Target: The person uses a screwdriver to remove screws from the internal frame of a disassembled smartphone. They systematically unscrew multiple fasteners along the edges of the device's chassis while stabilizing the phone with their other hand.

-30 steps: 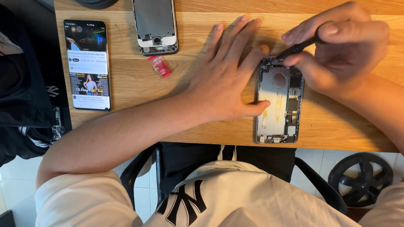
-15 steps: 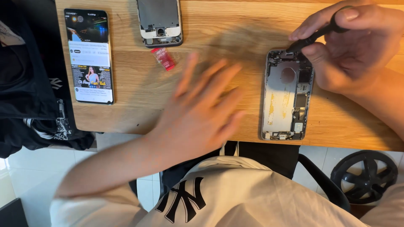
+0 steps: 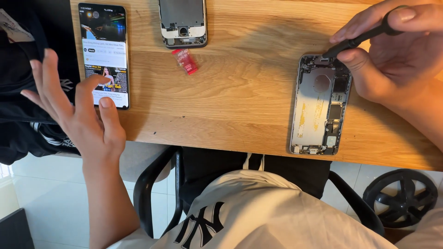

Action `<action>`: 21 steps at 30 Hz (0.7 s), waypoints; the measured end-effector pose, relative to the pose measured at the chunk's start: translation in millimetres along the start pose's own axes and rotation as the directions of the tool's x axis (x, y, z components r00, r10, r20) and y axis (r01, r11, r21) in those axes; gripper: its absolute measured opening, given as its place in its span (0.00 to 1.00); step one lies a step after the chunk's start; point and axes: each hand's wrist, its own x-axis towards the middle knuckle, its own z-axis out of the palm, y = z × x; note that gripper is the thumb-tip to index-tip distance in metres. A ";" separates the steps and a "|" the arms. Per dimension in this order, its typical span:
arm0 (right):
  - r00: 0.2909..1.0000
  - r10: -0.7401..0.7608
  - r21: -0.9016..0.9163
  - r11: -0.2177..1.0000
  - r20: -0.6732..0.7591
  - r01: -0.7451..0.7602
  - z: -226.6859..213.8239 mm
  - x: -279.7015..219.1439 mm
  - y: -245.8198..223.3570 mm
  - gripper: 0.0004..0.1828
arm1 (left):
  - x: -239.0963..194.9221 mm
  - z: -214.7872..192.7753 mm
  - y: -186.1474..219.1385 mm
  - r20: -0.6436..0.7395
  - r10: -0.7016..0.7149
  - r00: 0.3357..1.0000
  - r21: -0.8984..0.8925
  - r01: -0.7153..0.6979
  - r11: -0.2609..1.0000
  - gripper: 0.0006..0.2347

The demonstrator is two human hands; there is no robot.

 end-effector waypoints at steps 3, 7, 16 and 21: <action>0.999 0.037 -0.001 0.999 0.004 -0.037 0.3 0.0 -3.8 0.32 | 13.1 -5.9 12.3 0.116 -0.090 0.989 -0.003 0.091 0.996 0.32; 0.987 0.155 -0.014 0.988 0.039 -0.154 -2.6 0.8 -20.4 0.41 | 20.3 -7.4 19.2 0.243 -0.177 0.954 -0.049 0.195 0.980 0.39; 0.982 0.189 -0.009 0.982 0.023 -0.189 1.1 -0.4 -26.0 0.27 | 0.5 2.3 -15.6 -0.153 0.069 0.986 -0.245 -0.105 0.964 0.27; 0.981 0.193 -0.035 0.981 0.037 -0.191 -1.7 2.0 -31.4 0.33 | -4.6 1.5 -3.7 0.032 -0.129 0.991 -0.154 0.133 0.979 0.29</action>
